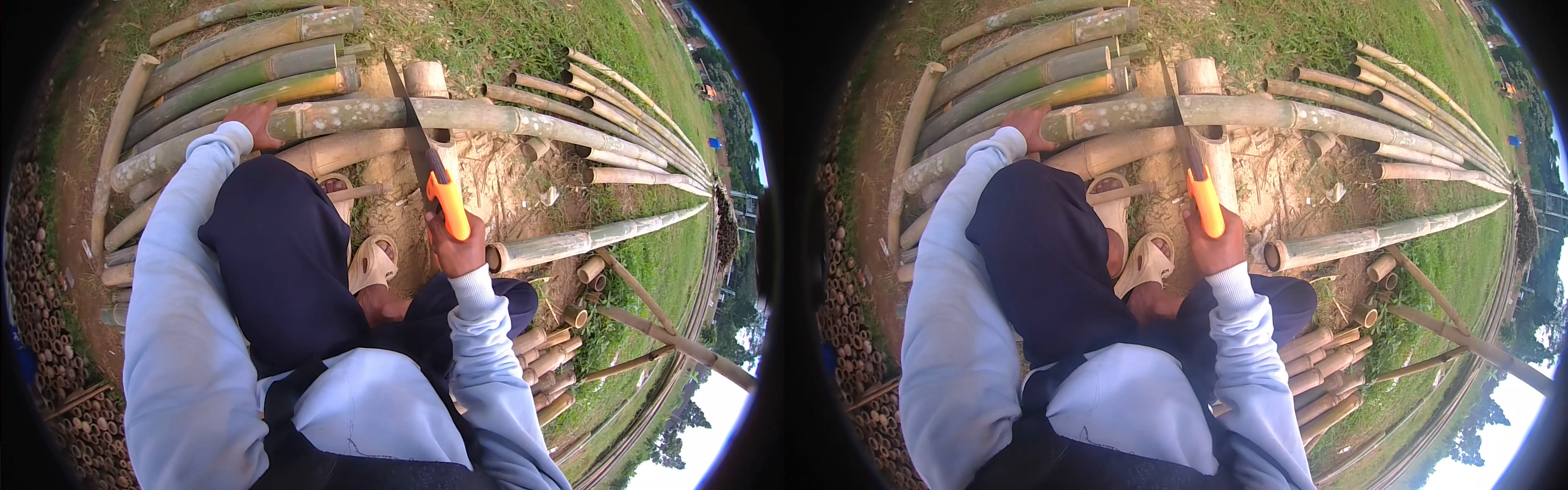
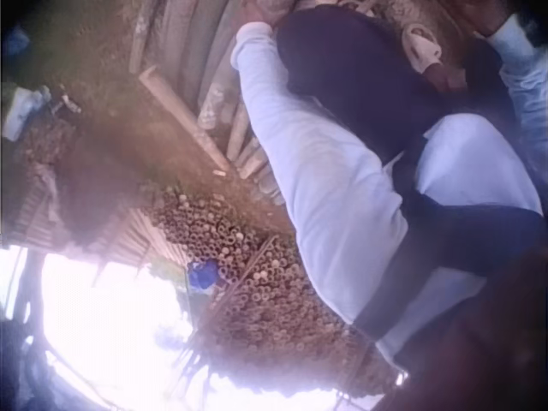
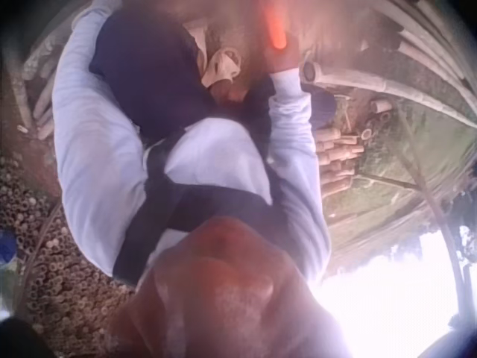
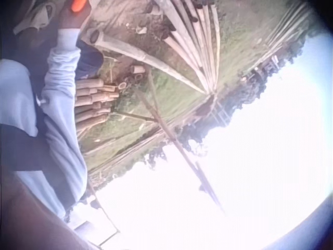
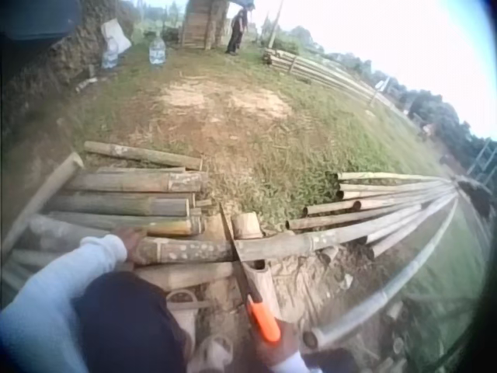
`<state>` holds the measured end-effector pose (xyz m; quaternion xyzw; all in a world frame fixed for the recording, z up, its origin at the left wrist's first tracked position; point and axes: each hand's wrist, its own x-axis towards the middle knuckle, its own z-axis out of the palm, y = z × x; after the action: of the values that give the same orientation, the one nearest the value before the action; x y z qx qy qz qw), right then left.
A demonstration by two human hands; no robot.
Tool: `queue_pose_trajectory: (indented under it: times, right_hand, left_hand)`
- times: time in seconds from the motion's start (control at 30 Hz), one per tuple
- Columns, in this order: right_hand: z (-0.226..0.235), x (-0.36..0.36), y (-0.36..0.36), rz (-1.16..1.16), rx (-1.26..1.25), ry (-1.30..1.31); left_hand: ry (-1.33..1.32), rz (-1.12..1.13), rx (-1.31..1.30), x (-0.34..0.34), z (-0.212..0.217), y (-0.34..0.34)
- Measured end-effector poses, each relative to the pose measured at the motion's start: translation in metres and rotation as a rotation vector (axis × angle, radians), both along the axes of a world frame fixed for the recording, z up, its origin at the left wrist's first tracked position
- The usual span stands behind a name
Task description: The person sits on the ground and uses a hand saw to cut a bamboo pole into shorter sections. They repeatedly position the saw, cut through the bamboo, and move the cut pieces aside.
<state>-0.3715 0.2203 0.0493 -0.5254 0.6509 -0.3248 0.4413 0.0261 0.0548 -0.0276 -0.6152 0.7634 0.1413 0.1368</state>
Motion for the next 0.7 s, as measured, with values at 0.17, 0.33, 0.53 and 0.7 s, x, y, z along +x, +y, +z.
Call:
queue_pose_trajectory:
  times: [0.17,0.33,0.53,0.7]
  right_hand:
    - [0.036,-0.029,0.137,-0.097,0.152,-0.023]
    - [-0.05,-0.011,0.05,-0.069,0.052,-0.032]
    - [-0.108,0.017,0.001,-0.051,-0.22,-0.082]
    - [-0.058,-0.009,0.122,-0.079,-0.012,-0.151]
  left_hand:
    - [-0.005,0.007,0.026,0.004,0.003,-0.007]
    - [0.027,-0.033,-0.049,0.009,-0.007,-0.002]
    - [0.016,0.035,0.035,0.001,0.005,-0.015]
    - [0.027,0.05,0.029,0.006,0.003,-0.006]
